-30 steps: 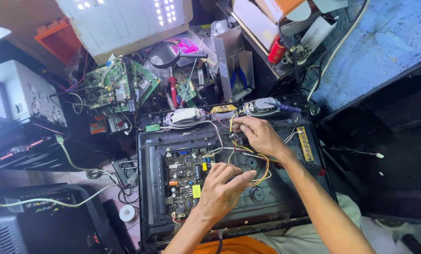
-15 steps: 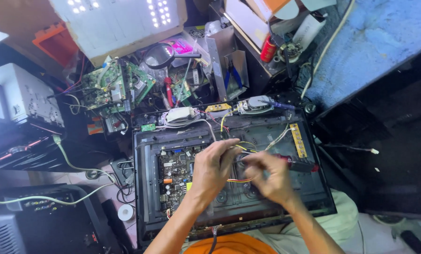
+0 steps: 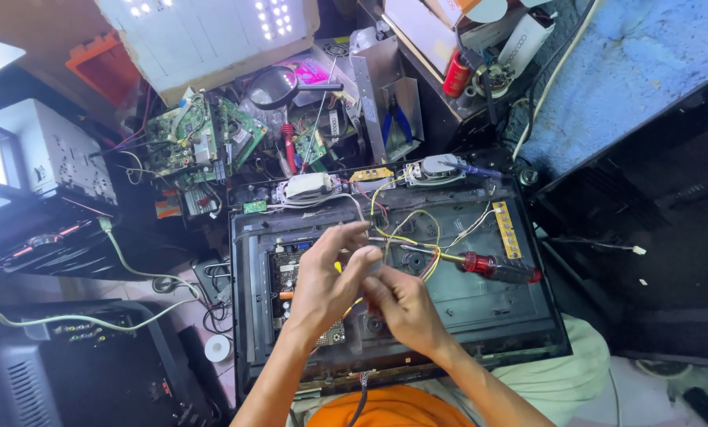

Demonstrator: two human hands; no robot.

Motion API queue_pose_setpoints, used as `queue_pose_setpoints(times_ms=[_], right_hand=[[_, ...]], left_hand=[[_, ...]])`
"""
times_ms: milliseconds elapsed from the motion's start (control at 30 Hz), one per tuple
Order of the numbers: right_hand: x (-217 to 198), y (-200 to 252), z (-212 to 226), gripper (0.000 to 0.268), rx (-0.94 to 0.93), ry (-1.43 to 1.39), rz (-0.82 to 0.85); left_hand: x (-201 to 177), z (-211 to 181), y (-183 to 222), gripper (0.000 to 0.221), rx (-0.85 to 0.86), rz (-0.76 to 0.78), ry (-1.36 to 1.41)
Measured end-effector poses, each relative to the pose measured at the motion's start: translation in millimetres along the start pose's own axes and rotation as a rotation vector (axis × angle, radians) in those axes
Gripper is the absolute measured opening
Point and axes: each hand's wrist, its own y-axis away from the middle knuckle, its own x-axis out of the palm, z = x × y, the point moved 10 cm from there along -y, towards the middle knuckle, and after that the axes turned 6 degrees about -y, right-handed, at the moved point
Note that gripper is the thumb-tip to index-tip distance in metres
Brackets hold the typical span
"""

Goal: Repairing or inspecting the internal circuit board and wiring of a television.

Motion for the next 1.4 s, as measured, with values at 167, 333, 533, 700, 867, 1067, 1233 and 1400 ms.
queue_pose_setpoints(times_ms=[167,333,533,700,867,1067,1233,1400], right_hand=[[-17.2,-7.0,-7.6,0.033,0.12,-0.21,-0.113],[-28.5,-6.4,-16.0,0.028,0.089,-0.282,-0.161],[-26.1,-1.9,-36.7,0.032,0.155,-0.46,-0.144],[-11.4,6.0,-47.3,0.035,0.288,-0.564,-0.131],[0.1,9.1,-46.5,0.031,0.299,-0.441,-0.103],[18.8,13.7,-54.1,0.025,0.351,-0.442,0.069],[13.8,11.1,-7.0,0.02,0.168,0.044,0.031],[63.6,37.2,36.6,0.021,-0.421,0.503,0.329]], left_hand=[[13.8,29.1,23.0,0.038,-0.117,0.204,0.011],[33.4,34.0,35.9,0.031,0.049,0.278,-0.154],[35.0,35.7,38.4,0.039,-0.17,0.248,0.198],[24.5,84.8,59.4,0.021,-0.402,0.119,0.352],[-11.5,90.1,75.4,0.016,-0.468,-0.032,0.222],[-27.2,51.1,80.1,0.021,-0.318,-0.048,-0.029],[-51.1,30.5,86.9,0.026,-0.111,-0.187,-0.156],[-78.9,38.2,109.3,0.029,-0.165,-0.245,-0.247]])
